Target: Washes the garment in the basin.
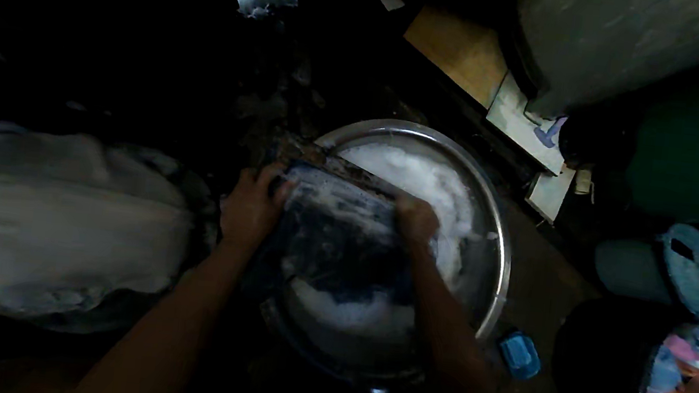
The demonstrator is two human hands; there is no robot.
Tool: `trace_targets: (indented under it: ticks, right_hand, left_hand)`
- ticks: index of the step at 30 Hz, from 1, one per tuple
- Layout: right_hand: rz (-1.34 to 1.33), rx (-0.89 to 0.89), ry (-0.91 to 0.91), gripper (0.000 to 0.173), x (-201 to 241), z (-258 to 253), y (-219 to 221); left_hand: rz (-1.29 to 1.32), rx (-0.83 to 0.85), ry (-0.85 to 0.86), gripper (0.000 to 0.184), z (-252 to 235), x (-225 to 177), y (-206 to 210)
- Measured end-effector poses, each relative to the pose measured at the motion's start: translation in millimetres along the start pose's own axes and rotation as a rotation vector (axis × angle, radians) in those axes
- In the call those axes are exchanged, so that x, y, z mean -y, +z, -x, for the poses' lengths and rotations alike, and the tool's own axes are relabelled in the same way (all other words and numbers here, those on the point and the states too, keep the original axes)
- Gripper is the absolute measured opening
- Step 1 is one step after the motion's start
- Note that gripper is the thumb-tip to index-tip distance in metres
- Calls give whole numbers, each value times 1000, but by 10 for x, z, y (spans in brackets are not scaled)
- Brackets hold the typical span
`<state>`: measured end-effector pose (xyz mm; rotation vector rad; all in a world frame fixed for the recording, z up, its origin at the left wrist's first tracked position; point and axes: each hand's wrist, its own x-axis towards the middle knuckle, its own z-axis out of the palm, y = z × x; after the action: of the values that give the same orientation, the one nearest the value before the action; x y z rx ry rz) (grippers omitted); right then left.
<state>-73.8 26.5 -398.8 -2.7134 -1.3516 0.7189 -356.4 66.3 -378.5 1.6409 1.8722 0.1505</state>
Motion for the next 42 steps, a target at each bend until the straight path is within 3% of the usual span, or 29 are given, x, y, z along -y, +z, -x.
trace_targets:
  ticks: [3,5,6,9,11,13,17,19,21,24,26,28,31,33,35,38,40,42]
  right_hand:
    - [-200,-88,-425,47,1376,405,309]
    - [-236,-71,-582,44,1585,449,299]
    - [-221,-43,-567,41,1301,375,261]
    - [82,25,-170,43,-207,-36,142]
    - [166,38,49,48,-655,-177,14]
    - [34,0,29,51,-246,-124,-10]
    - [-282,-117,-489,44,1529,480,349]
    - [-266,-103,-647,41,1739,557,325]
    - [-165,1,-482,41,1054,354,228]
    - [93,78,6,55,-400,-80,58]
    - [123,62,142,58,-563,-165,-31]
    - [18,10,13,52,5,-21,47]
    - [-261,-60,-423,45,1327,472,314]
    - [-329,-56,-656,40,1739,701,336]
    - [-271,41,-600,36,1303,591,260]
    - [-42,78,-126,45,-133,18,43]
    - [68,95,134,56,-866,-258,-197]
    - [-140,110,255,67,-1176,-339,-453]
  left_hand:
    - [13,14,10,48,12,27,4]
    - [14,-14,44,43,-15,77,-5]
    - [15,-26,68,43,-22,92,-3]
    - [6,-3,46,49,-16,52,24]
    - [-28,3,15,52,-10,31,21]
    - [-58,18,-10,55,-32,25,17]
    - [-24,15,7,46,22,31,-4]
    - [-3,-14,55,41,4,82,-29]
    - [-11,-32,96,44,-12,137,-7]
    - [-16,-12,40,49,-6,66,11]
    - [-26,-11,19,52,-32,68,3]
    - [-30,-26,24,54,-35,95,44]
    - [-31,-17,21,48,5,95,28]
    - [-77,34,-37,47,16,48,-28]
    - [-43,20,8,47,13,88,-22]
    - [15,-22,50,51,-15,80,20]
    - [17,-32,63,51,-18,66,-2]
    - [0,-97,148,50,-59,84,11]
